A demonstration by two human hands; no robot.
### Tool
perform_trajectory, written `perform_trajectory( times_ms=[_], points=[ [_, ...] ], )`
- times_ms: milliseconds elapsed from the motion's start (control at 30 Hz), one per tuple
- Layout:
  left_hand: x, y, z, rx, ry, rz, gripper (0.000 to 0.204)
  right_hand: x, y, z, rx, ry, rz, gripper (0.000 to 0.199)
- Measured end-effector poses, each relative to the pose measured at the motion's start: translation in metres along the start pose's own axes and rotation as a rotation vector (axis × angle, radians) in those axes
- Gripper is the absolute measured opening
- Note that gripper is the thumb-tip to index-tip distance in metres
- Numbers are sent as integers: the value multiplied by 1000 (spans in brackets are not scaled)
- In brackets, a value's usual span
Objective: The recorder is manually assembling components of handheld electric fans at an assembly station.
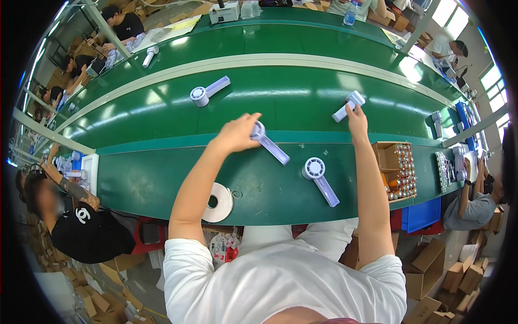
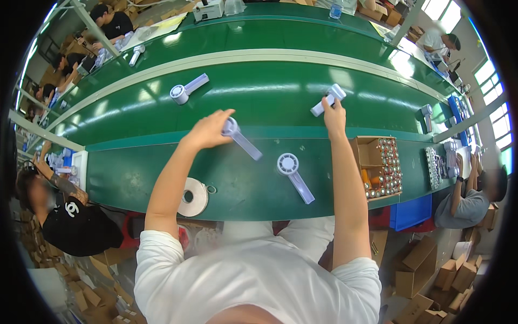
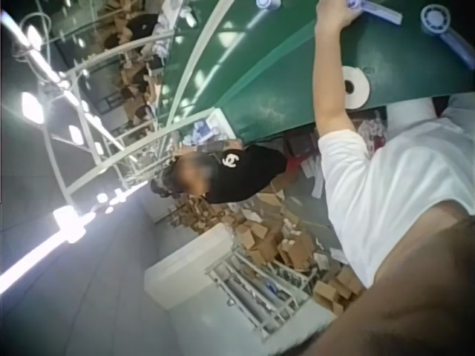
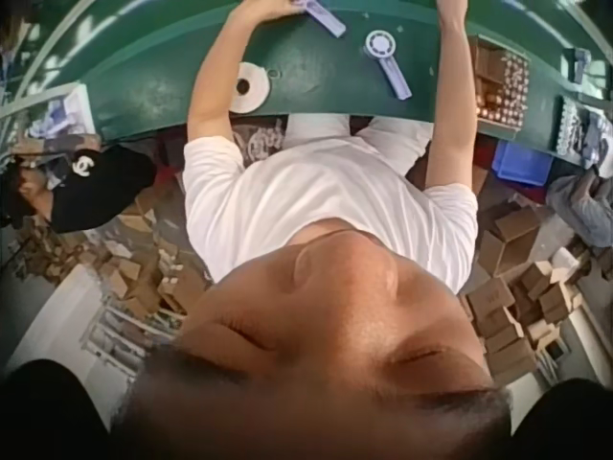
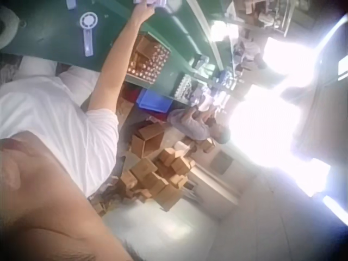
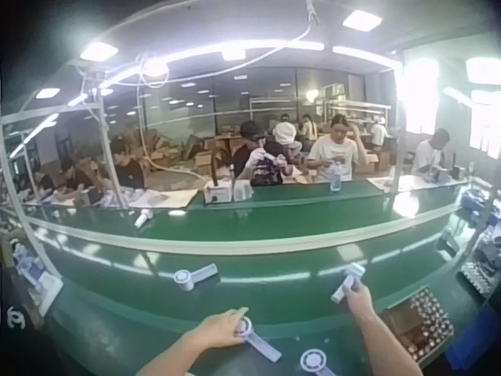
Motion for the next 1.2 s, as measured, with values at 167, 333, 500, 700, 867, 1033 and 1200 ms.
perform_trajectory(
  times_ms=[167, 333, 500, 700, 867, 1033, 1200],
  points=[
    [14, -2, -23, -169, 181, -41, 91, -137, -21, 8, 273, -240, 305, 49],
    [37, -66, 98, 385, -352, -926, 84, -244, -52, -14, 295, -495, 274, 57],
    [53, -21, 211, -163, -654, -636, 77, -269, -49, -33, -97, -546, 110, 38],
    [35, -6, 155, -385, -338, -490, 72, -263, -39, -31, -303, -594, -206, 33],
    [-34, -5, 107, -553, -315, -350, 63, -282, -43, 9, -217, -643, -245, 44],
    [-66, 1, 77, -599, -118, -197, 81, -303, 11, 69, -241, -913, 15, 55],
    [-118, -51, -20, -201, 124, -640, 76, -299, 16, 62, -301, -891, -98, 53]
  ],
)
Point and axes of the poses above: each hand's wrist, its own x-axis towards the middle knuckle, its own y-axis out of the palm, z = x × y, the point moved 8 cm from there along x, towards the middle knuckle, and after that the axes turned 9 degrees about -z, right-handed, at the moved point
